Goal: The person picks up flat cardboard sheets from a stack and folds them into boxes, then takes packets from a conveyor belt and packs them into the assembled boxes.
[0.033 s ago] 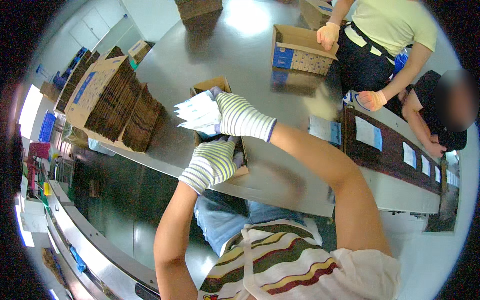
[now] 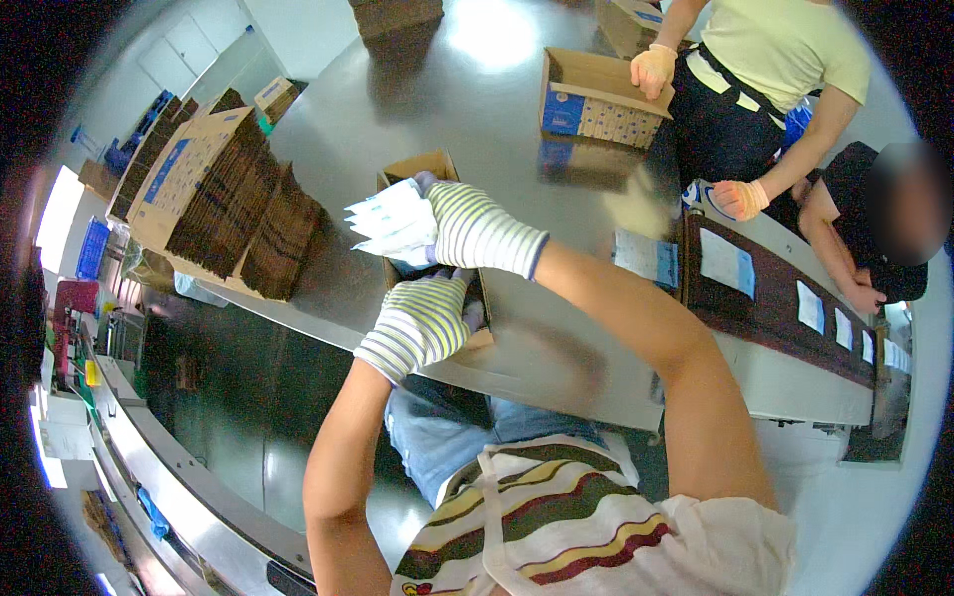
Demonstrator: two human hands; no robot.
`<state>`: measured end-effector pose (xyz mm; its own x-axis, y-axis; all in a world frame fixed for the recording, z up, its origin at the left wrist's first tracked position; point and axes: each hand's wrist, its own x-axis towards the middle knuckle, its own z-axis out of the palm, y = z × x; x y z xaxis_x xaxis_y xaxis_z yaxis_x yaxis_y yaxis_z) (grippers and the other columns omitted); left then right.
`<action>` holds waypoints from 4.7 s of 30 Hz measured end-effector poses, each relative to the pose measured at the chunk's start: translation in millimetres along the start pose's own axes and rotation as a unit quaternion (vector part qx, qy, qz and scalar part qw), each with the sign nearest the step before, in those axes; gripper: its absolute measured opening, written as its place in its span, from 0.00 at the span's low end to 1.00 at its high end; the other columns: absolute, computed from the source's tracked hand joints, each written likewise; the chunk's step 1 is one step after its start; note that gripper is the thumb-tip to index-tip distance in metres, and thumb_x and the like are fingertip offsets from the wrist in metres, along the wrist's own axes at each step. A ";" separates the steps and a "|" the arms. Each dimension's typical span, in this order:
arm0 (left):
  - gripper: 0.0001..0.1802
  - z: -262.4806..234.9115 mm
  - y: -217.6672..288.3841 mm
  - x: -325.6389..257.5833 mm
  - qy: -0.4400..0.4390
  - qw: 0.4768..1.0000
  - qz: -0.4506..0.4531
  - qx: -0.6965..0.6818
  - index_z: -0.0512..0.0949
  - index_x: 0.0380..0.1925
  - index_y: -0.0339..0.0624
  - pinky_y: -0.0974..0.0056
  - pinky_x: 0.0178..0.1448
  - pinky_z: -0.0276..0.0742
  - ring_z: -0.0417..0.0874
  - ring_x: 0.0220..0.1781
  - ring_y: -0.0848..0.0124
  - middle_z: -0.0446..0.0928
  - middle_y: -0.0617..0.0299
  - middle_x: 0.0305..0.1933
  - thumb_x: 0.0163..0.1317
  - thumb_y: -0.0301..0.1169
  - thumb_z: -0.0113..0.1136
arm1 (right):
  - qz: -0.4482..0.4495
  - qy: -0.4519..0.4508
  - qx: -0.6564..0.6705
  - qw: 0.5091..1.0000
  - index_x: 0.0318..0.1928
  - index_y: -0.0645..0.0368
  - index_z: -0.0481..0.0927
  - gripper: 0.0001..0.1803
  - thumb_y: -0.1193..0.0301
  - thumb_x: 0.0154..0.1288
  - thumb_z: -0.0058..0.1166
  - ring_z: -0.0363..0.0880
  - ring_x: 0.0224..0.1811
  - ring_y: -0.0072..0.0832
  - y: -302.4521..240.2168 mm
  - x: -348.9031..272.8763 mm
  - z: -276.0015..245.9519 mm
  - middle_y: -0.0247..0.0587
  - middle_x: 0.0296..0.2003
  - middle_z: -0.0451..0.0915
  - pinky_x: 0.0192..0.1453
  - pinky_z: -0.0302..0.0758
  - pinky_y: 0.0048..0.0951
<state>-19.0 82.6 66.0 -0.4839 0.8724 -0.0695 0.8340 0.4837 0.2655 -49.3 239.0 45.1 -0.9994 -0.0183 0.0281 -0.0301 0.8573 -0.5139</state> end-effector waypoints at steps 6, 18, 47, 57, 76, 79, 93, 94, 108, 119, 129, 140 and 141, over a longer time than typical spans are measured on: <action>0.19 1.0 -6.0 5.2 0.133 0.983 0.125 0.033 0.76 0.41 0.36 0.53 0.40 0.77 0.81 0.34 0.50 0.78 0.43 0.31 0.56 0.39 0.54 | -0.028 -0.081 -0.272 0.958 0.57 0.57 0.72 0.38 0.49 0.47 0.61 0.65 0.62 0.37 -8.1 -5.3 -22.5 0.48 0.54 0.73 0.74 0.42 0.46; 0.15 -12.7 -54.7 118.6 -0.132 0.974 -0.057 0.177 0.82 0.41 0.44 0.55 0.51 0.76 0.81 0.50 0.57 0.80 0.50 0.45 0.59 0.35 0.50 | -0.224 0.106 -0.117 0.962 0.46 0.59 0.75 0.31 0.47 0.50 0.59 0.74 0.50 0.46 -46.8 -106.4 -37.3 0.50 0.45 0.75 0.56 0.70 0.45; 0.33 -17.7 -54.0 54.4 -0.170 0.982 0.056 0.054 0.75 0.44 0.29 0.53 0.49 0.76 0.79 0.46 0.46 0.77 0.36 0.43 0.56 0.53 0.54 | -0.299 0.221 -0.067 0.926 0.44 0.52 0.78 0.15 0.63 0.56 0.53 0.76 0.45 0.33 -39.4 -124.3 37.8 0.38 0.40 0.78 0.49 0.73 0.36; 0.36 -1.5 -36.0 63.9 -0.197 0.974 0.005 0.107 0.69 0.53 0.32 0.53 0.63 0.65 0.72 0.58 0.51 0.72 0.41 0.54 0.53 0.51 0.56 | -0.187 0.182 -0.031 0.965 0.44 0.57 0.75 0.18 0.61 0.55 0.58 0.76 0.45 0.40 28.6 -178.9 -5.2 0.43 0.41 0.77 0.52 0.72 0.41; 0.41 -20.4 -63.9 54.9 -0.297 0.949 0.061 0.087 0.79 0.41 0.32 0.55 0.47 0.76 0.81 0.43 0.48 0.79 0.39 0.38 0.43 0.63 0.62 | -0.049 -0.181 -0.274 0.943 0.47 0.52 0.76 0.32 0.49 0.42 0.61 0.78 0.36 0.43 142.7 -151.7 -55.9 0.47 0.33 0.79 0.43 0.73 0.45; 0.40 -17.7 -47.9 80.8 -0.344 0.931 0.083 0.089 0.80 0.37 0.31 0.55 0.47 0.76 0.81 0.43 0.48 0.79 0.40 0.38 0.44 0.63 0.62 | 0.058 -0.192 -0.163 0.966 0.50 0.64 0.72 0.38 0.49 0.44 0.62 0.79 0.38 0.44 117.1 -179.1 -29.6 0.52 0.37 0.79 0.41 0.76 0.43; 0.36 17.3 -47.1 76.2 -0.195 0.968 0.136 0.074 0.77 0.48 0.39 0.57 0.61 0.68 0.75 0.53 0.51 0.76 0.44 0.50 0.46 0.56 0.62 | -0.213 0.131 0.245 0.937 0.60 0.58 0.66 0.34 0.56 0.56 0.57 0.72 0.56 0.41 8.8 11.7 -36.0 0.47 0.56 0.73 0.64 0.65 0.34; 0.35 2.5 -33.7 67.3 -0.207 0.967 0.116 0.095 0.76 0.49 0.40 0.58 0.62 0.68 0.75 0.54 0.52 0.76 0.45 0.52 0.47 0.55 0.61 | -0.176 0.110 0.209 0.956 0.62 0.63 0.62 0.41 0.54 0.52 0.61 0.73 0.55 0.44 12.9 21.5 -23.5 0.52 0.56 0.72 0.63 0.66 0.34; 0.31 -22.8 -20.2 42.2 -0.229 0.965 0.052 0.116 0.75 0.48 0.31 0.55 0.52 0.76 0.79 0.50 0.54 0.77 0.42 0.48 0.53 0.47 0.61 | -0.168 0.082 0.013 0.982 0.62 0.59 0.62 0.44 0.56 0.47 0.67 0.66 0.61 0.38 4.4 17.4 -31.0 0.51 0.57 0.69 0.69 0.56 0.41; 0.28 6.3 -35.5 42.8 -0.169 0.981 0.017 0.097 0.73 0.51 0.40 0.56 0.55 0.74 0.78 0.51 0.52 0.74 0.43 0.52 0.51 0.42 0.59 | -0.336 0.010 -0.114 0.935 0.37 0.56 0.78 0.18 0.54 0.56 0.55 0.77 0.31 0.33 -43.6 -101.8 -11.0 0.39 0.29 0.78 0.35 0.75 0.35; 0.38 20.8 -72.4 75.7 0.018 0.981 -0.030 0.190 0.52 0.64 0.26 0.46 0.71 0.49 0.53 0.70 0.42 0.53 0.36 0.68 0.60 0.40 0.48 | -0.340 0.066 -0.209 0.915 0.38 0.53 0.77 0.11 0.66 0.59 0.43 0.74 0.28 0.29 -38.7 -102.7 54.9 0.35 0.26 0.74 0.32 0.72 0.33; 0.35 7.6 -66.0 109.9 -0.169 0.977 0.015 0.133 0.49 0.65 0.25 0.46 0.73 0.42 0.49 0.73 0.43 0.49 0.36 0.70 0.62 0.36 0.38 | -0.239 0.024 -0.207 0.948 0.43 0.54 0.73 0.13 0.65 0.61 0.40 0.76 0.32 0.35 -58.8 -102.1 66.1 0.41 0.31 0.75 0.36 0.77 0.37; 0.37 17.0 -65.7 117.7 -0.173 0.971 0.023 0.162 0.47 0.66 0.26 0.46 0.74 0.42 0.48 0.73 0.45 0.48 0.38 0.71 0.62 0.39 0.40 | -0.229 0.024 -0.226 0.947 0.44 0.54 0.73 0.13 0.65 0.61 0.40 0.77 0.33 0.35 -56.7 -102.9 63.3 0.41 0.31 0.76 0.37 0.77 0.36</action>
<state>-126.3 154.6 24.0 -0.3727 0.8384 -0.3976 0.9196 0.3912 -0.0372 54.4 159.7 17.1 -0.8810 -0.4267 0.2041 -0.4395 0.8981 -0.0193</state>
